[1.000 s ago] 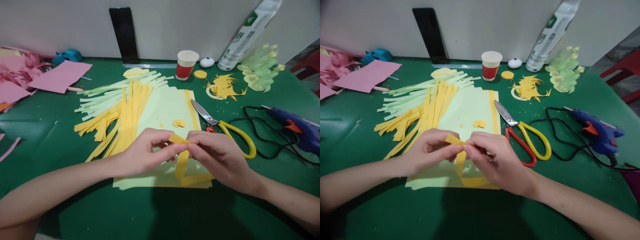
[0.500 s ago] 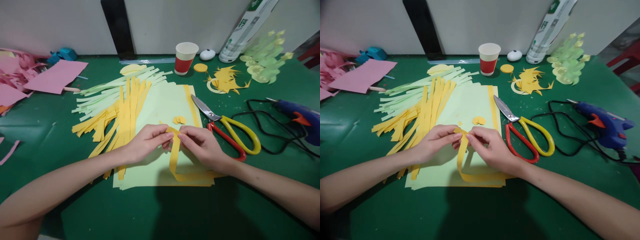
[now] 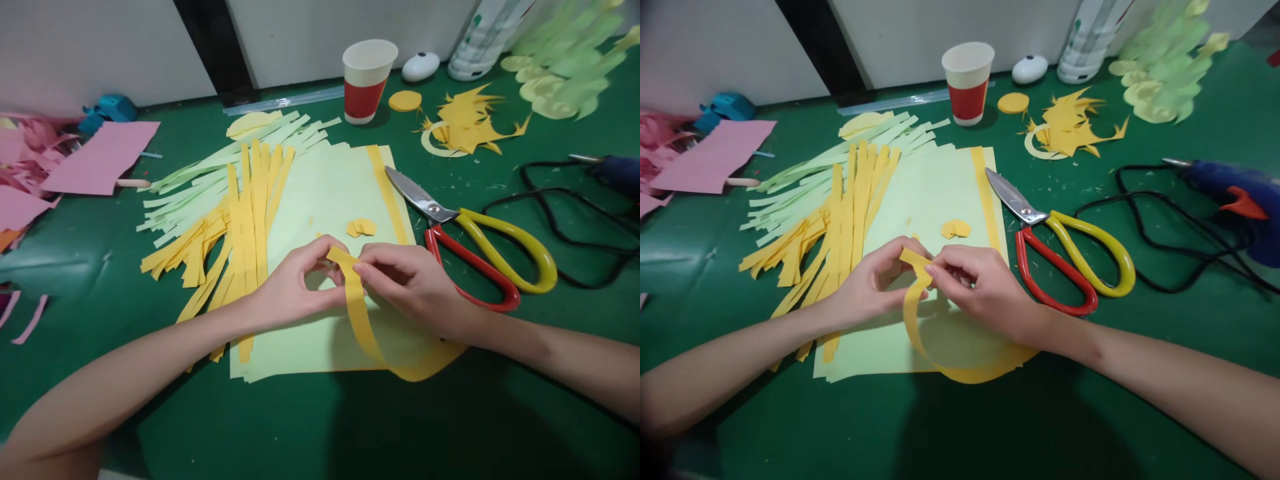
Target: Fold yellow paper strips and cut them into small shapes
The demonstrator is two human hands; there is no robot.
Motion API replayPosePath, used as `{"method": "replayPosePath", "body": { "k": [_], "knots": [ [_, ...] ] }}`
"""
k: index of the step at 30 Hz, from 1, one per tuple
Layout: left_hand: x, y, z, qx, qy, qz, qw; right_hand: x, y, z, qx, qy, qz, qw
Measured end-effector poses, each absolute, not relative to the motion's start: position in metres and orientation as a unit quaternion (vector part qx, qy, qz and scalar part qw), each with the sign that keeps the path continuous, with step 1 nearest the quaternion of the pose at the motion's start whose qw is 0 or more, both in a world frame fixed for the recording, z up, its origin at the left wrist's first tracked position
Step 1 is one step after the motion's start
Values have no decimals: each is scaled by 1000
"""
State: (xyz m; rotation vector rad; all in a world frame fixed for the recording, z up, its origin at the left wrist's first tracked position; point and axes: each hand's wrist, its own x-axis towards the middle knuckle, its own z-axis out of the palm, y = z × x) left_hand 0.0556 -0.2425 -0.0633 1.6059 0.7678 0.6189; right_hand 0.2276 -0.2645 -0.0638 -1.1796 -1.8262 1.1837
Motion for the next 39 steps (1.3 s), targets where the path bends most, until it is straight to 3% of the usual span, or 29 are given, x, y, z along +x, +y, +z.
{"method": "replayPosePath", "body": {
  "k": [5,10,17,39],
  "knots": [
    [56,-240,-64,682,369,278,567,227,-262,-62,-455,-701,456,306],
    [54,-238,-66,686,388,288,544,228,-263,-63,-429,-683,467,363],
    [55,-238,-67,690,411,331,495,223,-264,-66,-454,-685,430,374],
    [58,-239,-65,678,353,368,530,231,-262,-65,-452,-689,464,325]
  ]
}}
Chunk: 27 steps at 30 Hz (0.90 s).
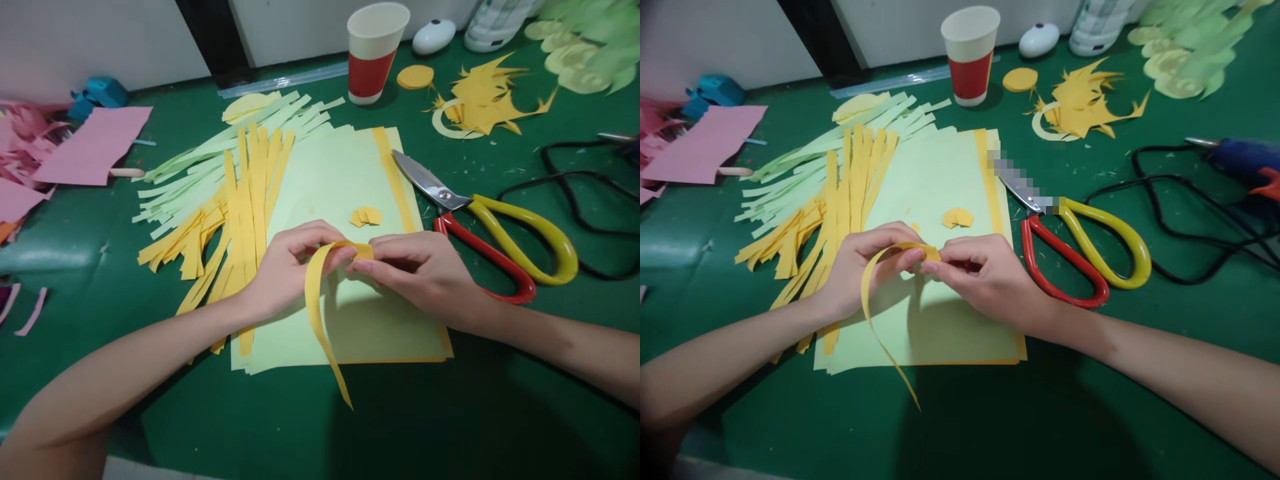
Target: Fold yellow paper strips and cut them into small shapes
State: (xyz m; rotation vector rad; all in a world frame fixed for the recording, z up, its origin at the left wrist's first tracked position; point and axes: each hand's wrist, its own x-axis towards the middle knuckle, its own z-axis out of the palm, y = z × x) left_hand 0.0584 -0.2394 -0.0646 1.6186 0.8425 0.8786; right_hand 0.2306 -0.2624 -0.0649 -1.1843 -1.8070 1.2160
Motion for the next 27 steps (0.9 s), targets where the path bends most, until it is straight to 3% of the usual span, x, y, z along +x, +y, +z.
{"method": "replayPosePath", "body": {
  "k": [18,27],
  "knots": [
    [58,-239,-64,670,341,357,554,234,-263,-64,-428,-694,485,317],
    [52,-238,-73,687,289,417,520,237,-252,-56,-412,-528,676,306]
  ]
}}
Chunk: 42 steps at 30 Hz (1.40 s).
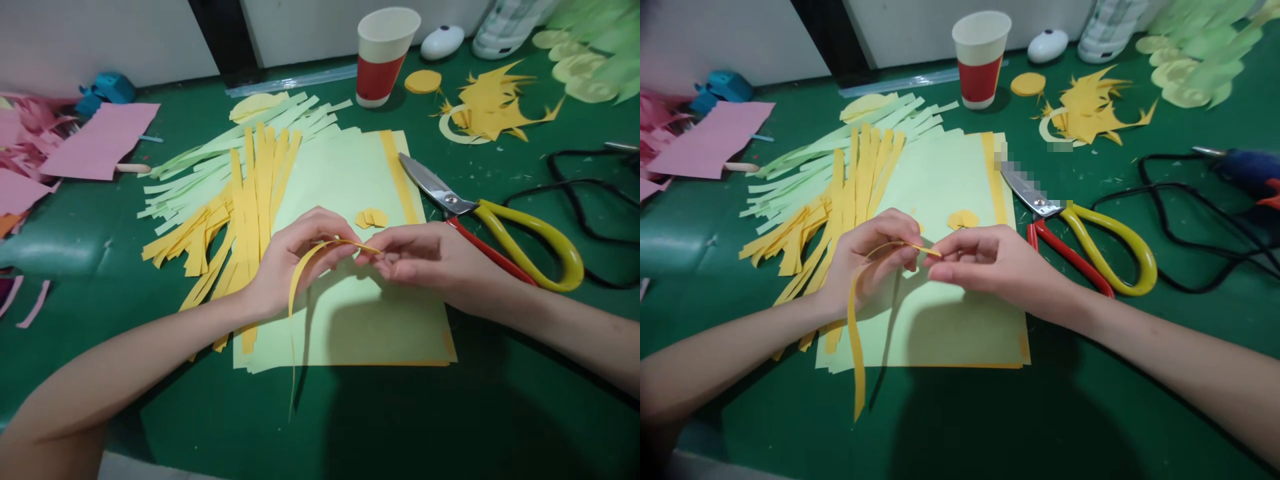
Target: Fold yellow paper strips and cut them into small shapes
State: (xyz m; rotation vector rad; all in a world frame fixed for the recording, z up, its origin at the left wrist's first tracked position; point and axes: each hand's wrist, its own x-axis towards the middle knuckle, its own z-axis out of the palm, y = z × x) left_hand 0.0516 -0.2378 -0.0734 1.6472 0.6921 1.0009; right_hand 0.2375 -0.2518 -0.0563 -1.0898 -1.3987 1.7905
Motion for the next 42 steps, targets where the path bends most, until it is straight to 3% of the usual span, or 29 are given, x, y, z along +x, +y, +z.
{"method": "replayPosePath", "body": {
  "k": [4,8,14,21,28,33,37,42],
  "knots": [
    [52,-238,-72,681,275,404,545,238,-252,-57,-424,-492,687,326],
    [55,-240,-64,612,336,375,610,233,-258,-53,-470,-518,618,360],
    [54,-240,-62,664,324,341,581,230,-267,-52,-492,-553,531,413],
    [54,-243,-62,687,367,345,524,228,-271,-56,-495,-623,448,407],
    [53,-242,-54,710,394,299,502,230,-269,-61,-488,-640,469,364],
    [51,-241,-55,742,387,264,480,233,-266,-62,-440,-730,388,351],
    [51,-241,-57,719,397,268,504,234,-265,-63,-414,-766,350,346],
    [53,-242,-59,689,377,270,557,235,-265,-64,-392,-762,387,339]
  ]
}}
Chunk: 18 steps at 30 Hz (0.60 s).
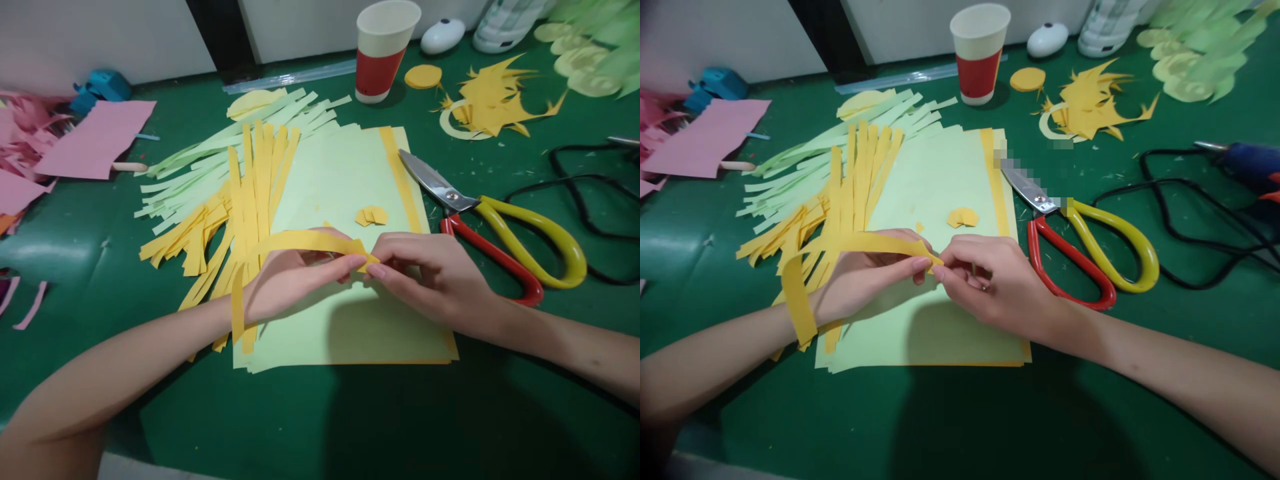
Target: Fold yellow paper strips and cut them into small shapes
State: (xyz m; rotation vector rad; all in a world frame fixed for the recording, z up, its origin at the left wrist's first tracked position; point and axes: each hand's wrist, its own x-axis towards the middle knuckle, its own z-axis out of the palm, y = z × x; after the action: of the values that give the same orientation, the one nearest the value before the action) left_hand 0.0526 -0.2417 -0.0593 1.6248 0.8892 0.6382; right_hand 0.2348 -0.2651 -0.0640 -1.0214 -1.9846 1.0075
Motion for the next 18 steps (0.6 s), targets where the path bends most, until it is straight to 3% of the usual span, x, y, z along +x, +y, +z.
{"method": "replayPosePath", "body": {
  "k": [5,12,18],
  "knots": [
    [53,-242,-58,645,380,247,616,237,-264,-64,-368,-756,441,314],
    [54,-242,-51,649,433,193,595,239,-262,-62,-345,-755,453,324],
    [54,-244,-55,636,435,266,579,238,-262,-63,-389,-706,505,309]
  ]
}}
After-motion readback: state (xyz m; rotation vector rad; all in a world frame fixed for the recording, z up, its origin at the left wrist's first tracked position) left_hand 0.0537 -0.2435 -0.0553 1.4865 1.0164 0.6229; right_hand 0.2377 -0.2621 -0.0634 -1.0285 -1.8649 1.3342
